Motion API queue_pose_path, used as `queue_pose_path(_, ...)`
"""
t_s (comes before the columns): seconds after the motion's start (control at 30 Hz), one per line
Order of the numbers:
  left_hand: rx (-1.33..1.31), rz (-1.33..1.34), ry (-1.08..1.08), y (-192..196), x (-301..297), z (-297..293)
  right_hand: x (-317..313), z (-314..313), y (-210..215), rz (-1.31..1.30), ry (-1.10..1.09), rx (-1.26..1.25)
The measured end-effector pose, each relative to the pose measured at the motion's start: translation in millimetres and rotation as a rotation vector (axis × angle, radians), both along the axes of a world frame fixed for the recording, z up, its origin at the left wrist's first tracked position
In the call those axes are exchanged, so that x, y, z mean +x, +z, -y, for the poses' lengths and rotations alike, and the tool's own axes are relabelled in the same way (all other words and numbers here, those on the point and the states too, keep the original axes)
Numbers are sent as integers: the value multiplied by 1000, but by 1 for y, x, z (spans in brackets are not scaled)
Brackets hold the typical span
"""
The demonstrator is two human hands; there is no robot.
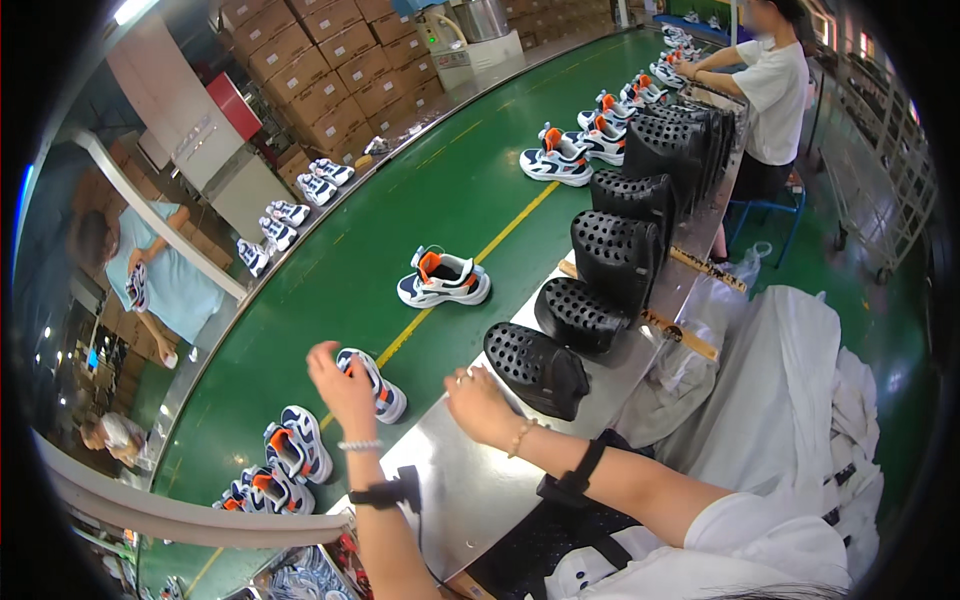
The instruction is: Inspect and organize sneakers on a workstation table next to a conveyor belt.
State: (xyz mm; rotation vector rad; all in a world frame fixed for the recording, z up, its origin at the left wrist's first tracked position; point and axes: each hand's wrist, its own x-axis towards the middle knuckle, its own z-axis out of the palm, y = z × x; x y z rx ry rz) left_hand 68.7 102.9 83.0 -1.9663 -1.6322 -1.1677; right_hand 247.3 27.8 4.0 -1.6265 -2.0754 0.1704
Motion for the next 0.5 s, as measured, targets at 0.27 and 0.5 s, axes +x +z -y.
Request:
queue_pose_path(0.27,-801,-55,-468,-65,66,22,65,121,54,-337,600,-184)
queue_pose_path(0.5,-570,415,-6,-81,29,-20,147,177,40,-529,431,-448)
